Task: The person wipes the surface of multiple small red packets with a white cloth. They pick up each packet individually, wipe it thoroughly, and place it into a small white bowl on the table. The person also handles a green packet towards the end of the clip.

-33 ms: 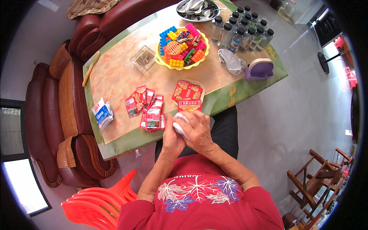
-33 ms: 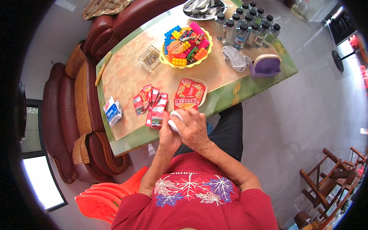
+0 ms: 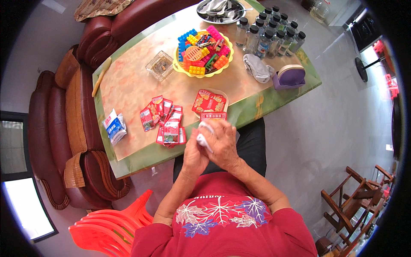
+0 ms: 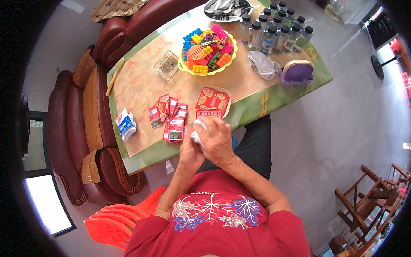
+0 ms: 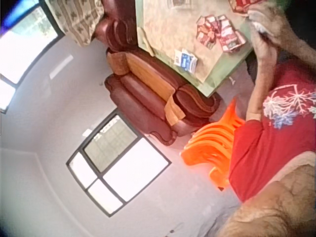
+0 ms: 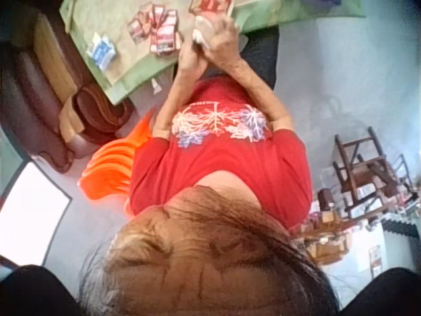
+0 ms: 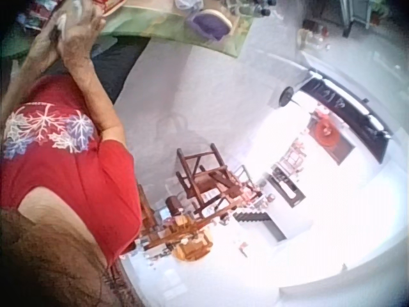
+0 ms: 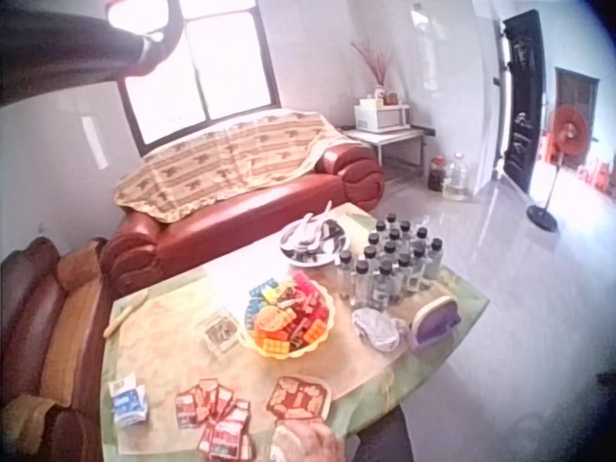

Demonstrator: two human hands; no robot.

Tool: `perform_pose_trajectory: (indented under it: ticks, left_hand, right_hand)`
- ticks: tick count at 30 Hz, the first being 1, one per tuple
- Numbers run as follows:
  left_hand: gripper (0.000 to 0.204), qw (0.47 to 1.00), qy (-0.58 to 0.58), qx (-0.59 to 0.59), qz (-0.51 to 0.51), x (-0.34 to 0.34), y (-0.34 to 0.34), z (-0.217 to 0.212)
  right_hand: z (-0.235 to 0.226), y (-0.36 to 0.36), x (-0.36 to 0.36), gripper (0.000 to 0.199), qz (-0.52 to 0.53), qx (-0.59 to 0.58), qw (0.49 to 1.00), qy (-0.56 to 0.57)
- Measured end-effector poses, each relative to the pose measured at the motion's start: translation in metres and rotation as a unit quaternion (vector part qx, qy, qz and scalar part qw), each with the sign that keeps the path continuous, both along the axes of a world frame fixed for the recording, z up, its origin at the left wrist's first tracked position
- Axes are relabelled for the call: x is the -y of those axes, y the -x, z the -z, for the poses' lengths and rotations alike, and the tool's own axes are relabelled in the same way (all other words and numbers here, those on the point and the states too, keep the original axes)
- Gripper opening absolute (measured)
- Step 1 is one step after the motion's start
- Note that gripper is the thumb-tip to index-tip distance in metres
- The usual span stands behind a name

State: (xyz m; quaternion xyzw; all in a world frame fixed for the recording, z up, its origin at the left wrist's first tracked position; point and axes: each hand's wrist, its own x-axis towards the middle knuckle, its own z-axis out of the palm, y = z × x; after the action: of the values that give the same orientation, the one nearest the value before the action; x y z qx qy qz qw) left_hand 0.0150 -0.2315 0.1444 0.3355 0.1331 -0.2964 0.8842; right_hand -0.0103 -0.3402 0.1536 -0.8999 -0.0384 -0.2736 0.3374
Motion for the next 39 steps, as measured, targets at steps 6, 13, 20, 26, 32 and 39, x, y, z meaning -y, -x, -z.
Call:
perform_pose_trajectory:
  ticks: [6,13,20,26,32,39]
  left_hand:
    - [0.034,0.997,-0.032,0.043,0.046,0.008,0.014,0.005]
    - [0.040,0.996,-0.041,0.015,-0.082,0.013,0.007,0.015]
    - [0.052,0.987,0.147,-0.061,0.013,-0.001,0.004,0.006]
    - [0.047,0.995,0.081,-0.056,0.015,0.007,0.009,0.002]
    - [0.046,0.989,0.140,-0.028,0.048,-0.005,-0.001,0.006]
    - [0.040,0.996,0.087,-0.024,-0.005,-0.003,0.001,0.010]
  right_hand:
    - [0.008,-0.030,0.019,0.035,0.125,-0.073,0.987,-0.067]
    - [0.019,-0.003,0.002,0.045,0.006,-0.045,0.999,-0.023]
    - [0.012,0.006,0.004,0.039,-0.083,-0.013,0.996,0.013]
    - [0.011,-0.021,0.018,0.044,0.052,-0.029,0.997,0.048]
    - [0.019,0.020,0.010,0.035,-0.109,0.007,0.993,0.050]
    - [0.019,0.014,0.052,0.026,0.064,-0.173,0.880,-0.438]
